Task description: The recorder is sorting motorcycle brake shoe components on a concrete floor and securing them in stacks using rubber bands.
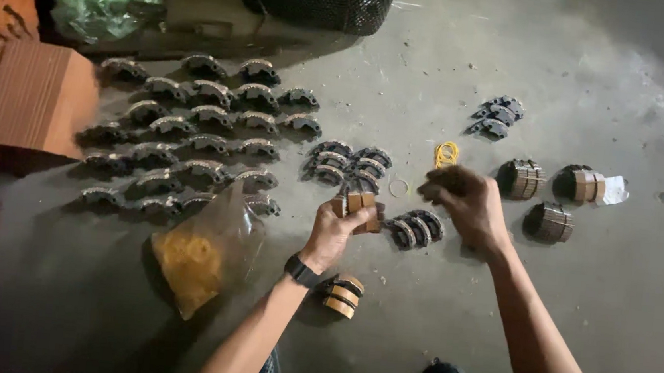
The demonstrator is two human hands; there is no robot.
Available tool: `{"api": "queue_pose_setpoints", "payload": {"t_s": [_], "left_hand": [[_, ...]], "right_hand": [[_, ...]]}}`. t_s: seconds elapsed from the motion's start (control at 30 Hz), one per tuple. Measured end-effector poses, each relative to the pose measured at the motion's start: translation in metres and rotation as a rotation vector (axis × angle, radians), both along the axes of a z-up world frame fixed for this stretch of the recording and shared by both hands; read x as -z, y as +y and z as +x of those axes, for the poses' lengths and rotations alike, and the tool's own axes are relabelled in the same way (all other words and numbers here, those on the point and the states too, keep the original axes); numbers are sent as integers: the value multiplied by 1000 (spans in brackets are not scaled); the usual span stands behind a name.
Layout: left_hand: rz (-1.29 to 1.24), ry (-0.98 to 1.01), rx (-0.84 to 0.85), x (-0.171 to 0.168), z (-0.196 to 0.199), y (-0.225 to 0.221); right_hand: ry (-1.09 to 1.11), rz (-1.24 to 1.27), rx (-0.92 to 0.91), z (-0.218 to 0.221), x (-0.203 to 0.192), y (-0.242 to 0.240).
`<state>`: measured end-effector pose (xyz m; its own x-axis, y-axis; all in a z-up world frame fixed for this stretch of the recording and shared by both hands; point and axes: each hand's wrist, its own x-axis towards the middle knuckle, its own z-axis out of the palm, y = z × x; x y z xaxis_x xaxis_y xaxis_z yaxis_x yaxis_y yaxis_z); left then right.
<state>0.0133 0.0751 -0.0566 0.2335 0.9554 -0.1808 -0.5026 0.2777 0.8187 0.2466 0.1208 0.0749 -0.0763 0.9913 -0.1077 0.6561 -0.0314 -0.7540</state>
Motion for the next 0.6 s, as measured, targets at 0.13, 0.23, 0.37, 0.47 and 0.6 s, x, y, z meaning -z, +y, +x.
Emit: {"api": "queue_pose_setpoints", "payload": {"t_s": [0.13,0.23,0.37,0.47,0.6], "left_hand": [[95,148,24,-14,-2,-6],[31,-5,44,-10,-2,-13],[132,258,86,-2,2,-15],[248,246,94,-9,2,-7],[183,-46,146,-42,-13,-14]], "right_hand": [[171,-121,-84,-30,-15,-26],[182,-210,-60,-43,-14,-35],[294,-225,-9,-42,-9,-46],[669,-321,69,-37,-22,-54],[612,-435,29,-4,5,-61]]}}
